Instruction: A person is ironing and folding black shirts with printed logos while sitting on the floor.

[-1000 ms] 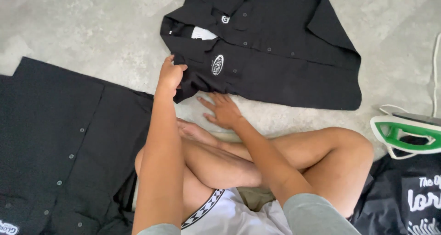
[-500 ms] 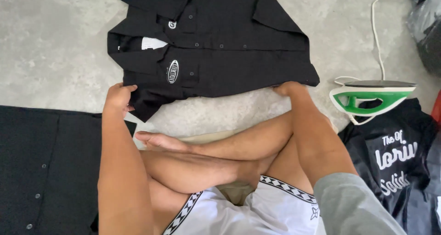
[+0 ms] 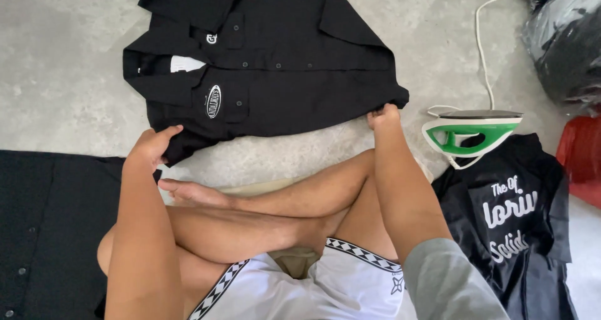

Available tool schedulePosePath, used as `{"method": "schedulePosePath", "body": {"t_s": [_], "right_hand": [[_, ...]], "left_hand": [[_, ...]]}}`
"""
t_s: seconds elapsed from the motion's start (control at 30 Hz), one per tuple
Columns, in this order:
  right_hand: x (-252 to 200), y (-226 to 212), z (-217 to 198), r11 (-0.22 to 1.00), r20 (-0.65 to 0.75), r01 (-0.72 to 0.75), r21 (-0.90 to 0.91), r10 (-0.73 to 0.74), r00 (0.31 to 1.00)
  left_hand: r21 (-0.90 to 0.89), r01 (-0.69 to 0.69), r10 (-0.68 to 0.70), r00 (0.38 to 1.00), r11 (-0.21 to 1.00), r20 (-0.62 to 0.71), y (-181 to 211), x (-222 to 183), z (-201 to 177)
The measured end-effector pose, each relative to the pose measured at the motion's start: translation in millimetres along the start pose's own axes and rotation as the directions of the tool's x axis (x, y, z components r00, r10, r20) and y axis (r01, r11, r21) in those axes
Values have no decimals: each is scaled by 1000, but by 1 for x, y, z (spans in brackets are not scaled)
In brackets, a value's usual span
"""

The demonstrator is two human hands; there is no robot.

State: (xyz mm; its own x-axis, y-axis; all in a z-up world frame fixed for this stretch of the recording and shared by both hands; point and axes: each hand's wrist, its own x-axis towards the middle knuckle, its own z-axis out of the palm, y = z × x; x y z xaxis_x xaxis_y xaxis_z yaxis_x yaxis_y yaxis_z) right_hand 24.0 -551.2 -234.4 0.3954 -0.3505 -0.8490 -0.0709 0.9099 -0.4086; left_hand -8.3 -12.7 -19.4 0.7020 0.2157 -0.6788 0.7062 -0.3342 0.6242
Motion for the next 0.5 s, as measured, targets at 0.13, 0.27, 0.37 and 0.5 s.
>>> {"method": "schedulePosePath", "body": {"t_s": [0.13,0.27,0.37,0.5], "right_hand": [[7,6,-2,998,1,44,-53,-44,999],[5,15,9,953,18,-1,-302,7,1000],[-26,23,20,860,136,17,-511,61,989],[-37,23,21,844,158,41,-534,51,986]], "left_hand": [[71,12,-10,1000,997,-16,-9,4,2],[134,26,-9,992,991,-124,-23,31,8],[173,25,-3,992,985,-126,-36,57,14],[257,3,28,993,966,-117,-51,82,15]]}}
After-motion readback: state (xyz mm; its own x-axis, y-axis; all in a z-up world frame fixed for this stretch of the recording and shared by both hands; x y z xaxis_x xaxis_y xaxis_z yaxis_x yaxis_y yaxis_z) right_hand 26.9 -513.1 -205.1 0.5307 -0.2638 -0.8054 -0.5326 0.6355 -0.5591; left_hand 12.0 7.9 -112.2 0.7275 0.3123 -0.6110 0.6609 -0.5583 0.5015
